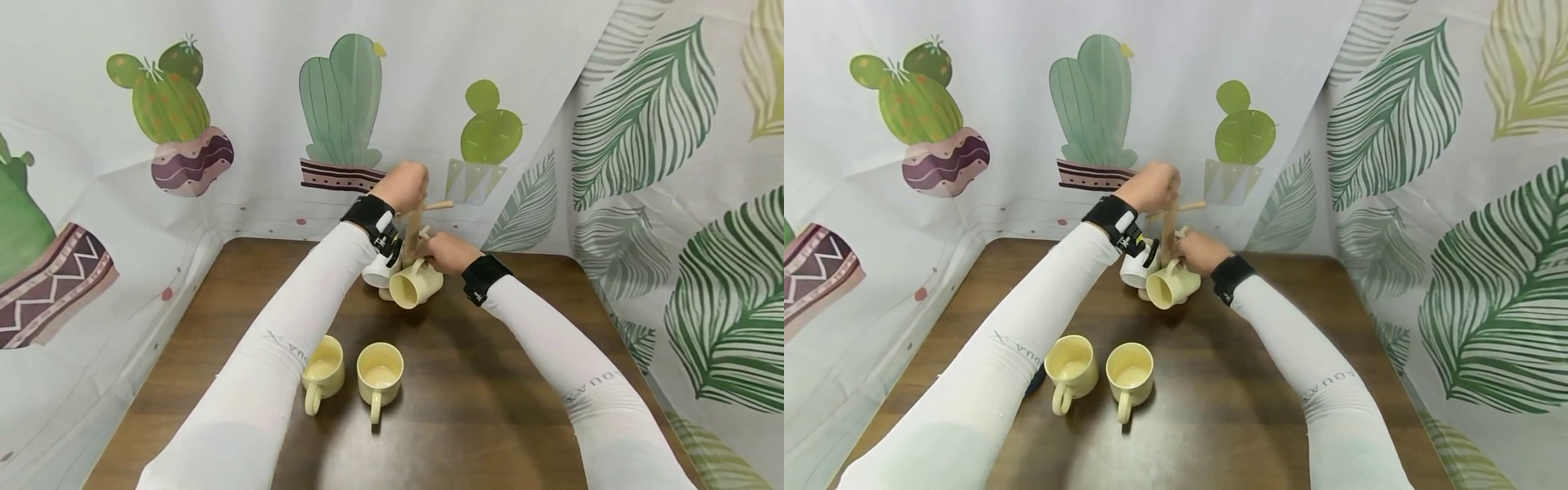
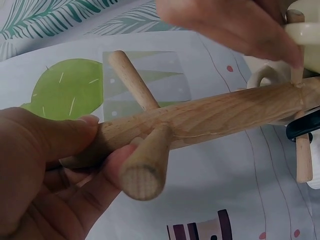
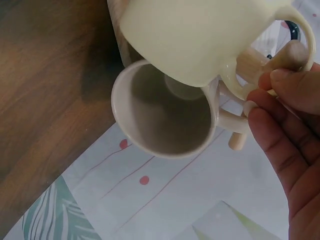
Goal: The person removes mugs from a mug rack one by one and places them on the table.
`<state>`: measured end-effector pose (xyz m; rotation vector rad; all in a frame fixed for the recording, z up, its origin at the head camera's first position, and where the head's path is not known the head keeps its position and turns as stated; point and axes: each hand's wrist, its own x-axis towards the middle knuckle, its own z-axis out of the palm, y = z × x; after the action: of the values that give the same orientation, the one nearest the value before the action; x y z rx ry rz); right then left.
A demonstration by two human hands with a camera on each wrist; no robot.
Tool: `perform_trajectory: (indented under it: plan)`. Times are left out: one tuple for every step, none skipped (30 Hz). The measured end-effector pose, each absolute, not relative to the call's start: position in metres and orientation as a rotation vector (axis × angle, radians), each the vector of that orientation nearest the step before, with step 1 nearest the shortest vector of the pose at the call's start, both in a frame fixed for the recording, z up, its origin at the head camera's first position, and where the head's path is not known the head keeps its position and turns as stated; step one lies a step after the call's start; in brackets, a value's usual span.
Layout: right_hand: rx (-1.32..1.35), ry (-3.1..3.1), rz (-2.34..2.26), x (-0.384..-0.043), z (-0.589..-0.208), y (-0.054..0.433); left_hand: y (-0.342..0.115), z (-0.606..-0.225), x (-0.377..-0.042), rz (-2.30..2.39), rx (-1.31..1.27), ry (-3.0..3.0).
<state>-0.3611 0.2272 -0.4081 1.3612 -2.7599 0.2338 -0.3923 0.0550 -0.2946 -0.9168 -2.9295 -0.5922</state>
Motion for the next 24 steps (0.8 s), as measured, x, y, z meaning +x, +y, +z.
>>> perform_trajectory:
  plan:
    - [1.37, -2.751, 0.245, -0.359, -0.407, 0.228, 0.055, -0.295, -0.393, -0.595, -0.916, -2.932]
    - [1.373, -2.744, 0.261, -0.357, -0.406, 0.229, 0.055, -0.295, -0.394, -0.598, -0.913, -2.933]
    - [1.375, -2.736, 0.282, -0.354, -0.405, 0.231, 0.055, -0.295, -0.394, -0.606, -0.909, -2.938]
    - [1.378, -2.729, 0.304, -0.352, -0.404, 0.232, 0.055, -0.295, -0.395, -0.614, -0.906, -2.941]
    - [1.38, -2.724, 0.324, -0.349, -0.404, 0.233, 0.055, -0.295, -0.396, -0.618, -0.904, -2.944]
    - [1.381, -2.719, 0.339, -0.346, -0.402, 0.234, 0.055, -0.295, -0.396, -0.62, -0.902, -2.946]
    - [1.368, -2.722, 0.348, -0.341, -0.401, 0.235, 0.055, -0.295, -0.397, -0.624, -0.903, -2.947]
    - [1.356, -2.723, 0.355, -0.337, -0.4, 0.236, 0.055, -0.295, -0.397, -0.627, -0.907, -2.946]
    - [1.345, -2.726, 0.365, -0.333, -0.399, 0.238, 0.055, -0.295, -0.397, -0.632, -0.91, -2.947]
    - [1.33, -2.733, 0.376, -0.328, -0.399, 0.239, 0.054, -0.295, -0.397, -0.625, -0.914, -2.945]
    - [1.315, -2.741, 0.384, -0.324, -0.398, 0.242, 0.054, -0.295, -0.396, -0.618, -0.92, -2.944]
    - [1.296, -2.754, 0.397, -0.32, -0.398, 0.244, 0.054, -0.295, -0.396, -0.615, -0.924, -2.942]
    - [1.27, -2.772, 0.415, -0.316, -0.399, 0.247, 0.054, -0.295, -0.396, -0.612, -0.931, -2.938]
    - [1.249, -2.79, 0.442, -0.313, -0.399, 0.25, 0.054, -0.295, -0.396, -0.609, -0.936, -2.938]
    - [1.227, -2.811, 0.467, -0.31, -0.4, 0.254, 0.054, -0.295, -0.397, -0.606, -0.938, -2.939]
    - [1.193, -2.833, 0.5, -0.306, -0.401, 0.258, 0.055, -0.294, -0.397, -0.601, -0.941, -2.939]
    - [1.156, -2.853, 0.538, -0.303, -0.403, 0.261, 0.055, -0.294, -0.397, -0.598, -0.942, -2.94]
    - [1.121, -2.868, 0.575, -0.3, -0.404, 0.265, 0.054, -0.294, -0.397, -0.603, -0.943, -2.943]
    - [1.085, -2.878, 0.616, -0.296, -0.406, 0.268, 0.054, -0.293, -0.397, -0.604, -0.941, -2.947]
    - [1.051, -2.884, 0.646, -0.293, -0.409, 0.271, 0.054, -0.293, -0.397, -0.604, -0.939, -2.953]
    - [1.012, -2.887, 0.673, -0.29, -0.411, 0.274, 0.054, -0.293, -0.397, -0.606, -0.937, -2.956]
    - [0.969, -2.887, 0.707, -0.286, -0.413, 0.277, 0.053, -0.293, -0.397, -0.603, -0.934, -2.958]
    - [0.929, -2.889, 0.734, -0.282, -0.416, 0.28, 0.053, -0.292, -0.398, -0.596, -0.931, -2.966]
    - [0.889, -2.89, 0.761, -0.279, -0.419, 0.282, 0.053, -0.292, -0.398, -0.593, -0.931, -2.967]
